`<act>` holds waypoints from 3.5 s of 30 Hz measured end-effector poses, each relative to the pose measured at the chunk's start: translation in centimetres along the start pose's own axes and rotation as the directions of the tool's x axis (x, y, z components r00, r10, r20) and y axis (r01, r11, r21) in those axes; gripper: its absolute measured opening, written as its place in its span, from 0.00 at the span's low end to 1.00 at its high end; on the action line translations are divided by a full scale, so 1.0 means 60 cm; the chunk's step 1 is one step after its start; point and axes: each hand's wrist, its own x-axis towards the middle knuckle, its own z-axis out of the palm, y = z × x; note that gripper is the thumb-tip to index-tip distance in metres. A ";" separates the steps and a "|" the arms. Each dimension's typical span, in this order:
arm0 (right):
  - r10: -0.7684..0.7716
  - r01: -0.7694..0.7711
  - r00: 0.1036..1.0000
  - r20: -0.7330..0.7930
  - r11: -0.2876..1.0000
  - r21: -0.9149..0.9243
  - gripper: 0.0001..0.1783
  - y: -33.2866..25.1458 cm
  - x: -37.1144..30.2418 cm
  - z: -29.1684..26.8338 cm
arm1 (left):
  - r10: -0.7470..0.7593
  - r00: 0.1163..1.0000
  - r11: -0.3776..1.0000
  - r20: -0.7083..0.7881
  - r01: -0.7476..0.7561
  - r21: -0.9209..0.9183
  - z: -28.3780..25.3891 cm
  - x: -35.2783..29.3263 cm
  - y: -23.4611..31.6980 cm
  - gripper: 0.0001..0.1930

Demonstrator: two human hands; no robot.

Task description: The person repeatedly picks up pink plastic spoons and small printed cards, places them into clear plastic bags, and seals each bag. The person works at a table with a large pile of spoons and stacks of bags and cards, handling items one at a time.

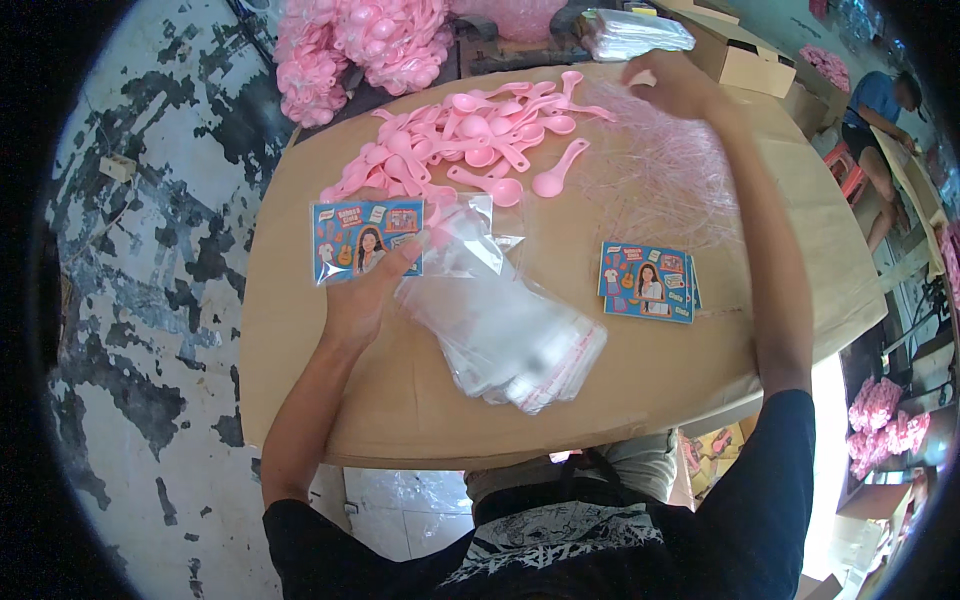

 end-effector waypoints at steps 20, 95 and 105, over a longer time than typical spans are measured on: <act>-0.103 0.119 0.948 0.303 0.992 -0.036 0.18 -0.158 0.026 0.077 | 0.040 0.999 0.999 0.006 -0.040 -0.001 -0.013 -0.001 0.002 0.27; 0.074 0.079 0.991 -0.115 0.380 0.922 0.14 -0.443 0.029 -0.112 | 0.047 0.972 0.986 0.230 -0.082 0.142 0.015 -0.045 0.045 0.32; -0.050 -0.159 0.981 0.189 0.355 0.921 0.14 -0.411 0.038 -0.063 | -0.297 0.613 0.906 0.732 0.423 0.014 -0.025 -0.024 0.062 0.29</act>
